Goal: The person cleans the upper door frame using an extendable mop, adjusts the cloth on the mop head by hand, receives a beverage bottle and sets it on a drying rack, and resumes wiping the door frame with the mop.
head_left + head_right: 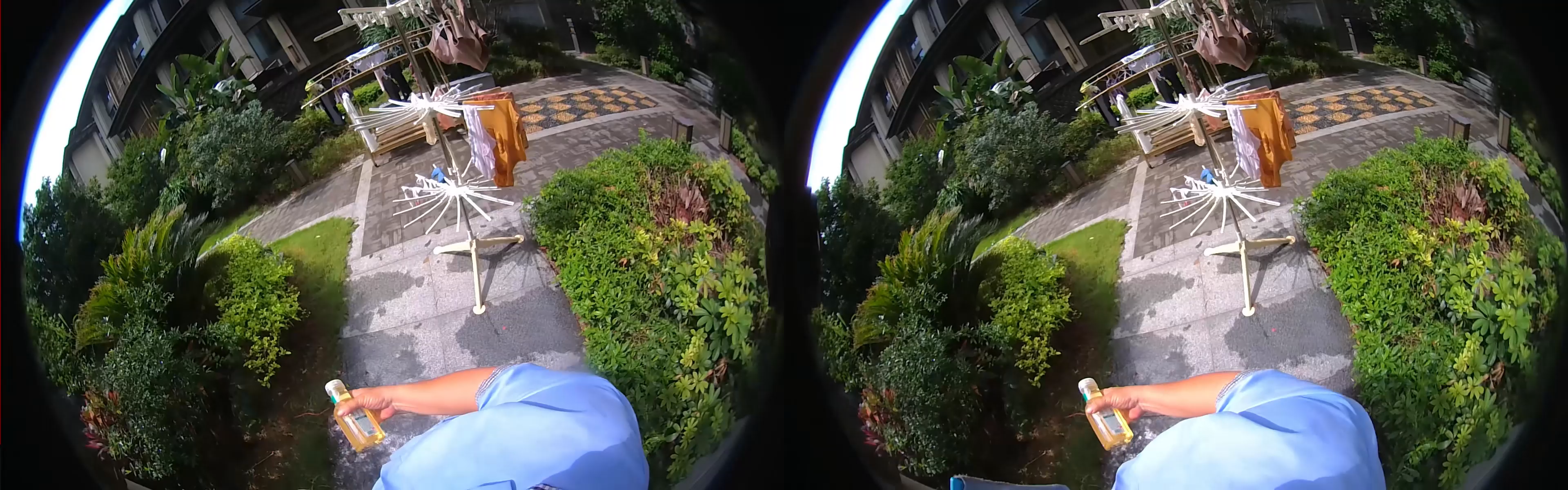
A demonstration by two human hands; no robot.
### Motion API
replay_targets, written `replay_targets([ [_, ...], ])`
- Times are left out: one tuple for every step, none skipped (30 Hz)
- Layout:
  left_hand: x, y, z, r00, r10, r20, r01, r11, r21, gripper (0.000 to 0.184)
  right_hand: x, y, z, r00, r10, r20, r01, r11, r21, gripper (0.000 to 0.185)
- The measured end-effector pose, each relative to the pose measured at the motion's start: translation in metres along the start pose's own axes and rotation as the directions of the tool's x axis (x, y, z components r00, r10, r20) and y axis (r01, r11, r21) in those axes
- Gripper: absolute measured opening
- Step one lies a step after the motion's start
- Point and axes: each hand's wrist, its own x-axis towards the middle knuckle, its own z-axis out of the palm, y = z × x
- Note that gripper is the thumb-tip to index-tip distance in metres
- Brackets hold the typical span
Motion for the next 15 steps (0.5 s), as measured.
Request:
replay_targets([
  [0.002, 0.005, 0.007, 1.000, 0.014, 0.012, -0.014, 1.000, 0.008, 0.026, -0.013, -0.005, -0.008, 1.000, -0.010, 0.011, 0.009, 1.000, 0.016, 0.036],
  [0.004, 0.012, 0.011, 1.000, 0.024, 0.020, -0.025, 1.000, 0.017, 0.026, -0.031, -0.012, -0.012, 0.999, -0.037, 0.010, 0.036, 0.999, 0.005, 0.035],
  [0.007, 0.017, 0.017, 0.999, 0.039, 0.032, -0.040, 0.999, 0.028, 0.026, -0.047, -0.017, -0.017, 0.998, -0.065, 0.009, 0.065, 0.998, -0.008, 0.034],
  [0.011, 0.022, 0.023, 0.998, 0.054, 0.040, -0.055, 0.998, 0.034, 0.026, -0.057, -0.019, -0.029, 0.993, -0.118, 0.013, 0.118, 0.992, -0.046, 0.037],
  [0.014, 0.025, 0.028, 0.996, 0.068, 0.050, -0.070, 0.997, 0.042, 0.026, -0.072, -0.022, -0.034, 0.986, -0.164, -0.040, 0.163, 0.986, -0.032, 0.040],
  [0.017, 0.029, 0.034, 0.995, 0.078, 0.057, -0.081, 0.996, 0.047, 0.026, -0.086, -0.024, -0.037, 0.973, -0.210, -0.091, 0.209, 0.978, -0.021, 0.043],
  [0.021, 0.032, 0.038, 0.994, 0.091, 0.061, -0.094, 0.994, 0.057, 0.027, -0.101, -0.027, -0.040, 0.957, -0.253, -0.139, 0.254, 0.967, -0.012, 0.046],
  [0.024, 0.036, 0.044, 0.993, 0.101, 0.067, -0.105, 0.993, 0.061, 0.027, -0.122, -0.033, -0.038, 0.952, -0.263, -0.156, 0.262, 0.965, -0.028, 0.053],
  [0.028, 0.039, 0.049, 0.991, 0.112, 0.075, -0.117, 0.991, 0.068, 0.027, -0.139, -0.034, -0.040, 0.944, -0.272, -0.187, 0.274, 0.962, -0.015, 0.056],
  [0.031, 0.042, 0.054, 0.989, 0.120, 0.081, -0.126, 0.989, 0.074, 0.027, -0.155, -0.035, -0.043, 0.935, -0.280, -0.217, 0.286, 0.958, -0.002, 0.058],
  [0.035, 0.044, 0.059, 0.988, 0.128, 0.084, -0.135, 0.988, 0.078, 0.027, -0.167, -0.035, -0.045, 0.926, -0.287, -0.247, 0.298, 0.954, 0.011, 0.060],
  [0.038, 0.046, 0.063, 0.987, 0.133, 0.088, -0.140, 0.986, 0.086, 0.028, -0.172, -0.033, -0.058, 0.931, -0.290, -0.222, 0.303, 0.953, 0.027, 0.056],
  [0.042, 0.048, 0.067, 0.986, 0.138, 0.094, -0.146, 0.985, 0.092, 0.028, -0.177, -0.029, -0.071, 0.913, -0.301, -0.276, 0.325, 0.945, 0.044, 0.056],
  [0.045, 0.050, 0.071, 0.985, 0.142, 0.098, -0.152, 0.984, 0.097, 0.028, -0.186, -0.026, -0.075, 0.892, -0.310, -0.329, 0.348, 0.936, 0.061, 0.055],
  [0.049, 0.052, 0.076, 0.983, 0.150, 0.103, -0.160, 0.982, 0.101, 0.028, -0.194, -0.022, -0.078, 0.869, -0.316, -0.381, 0.371, 0.925, 0.079, 0.054],
])
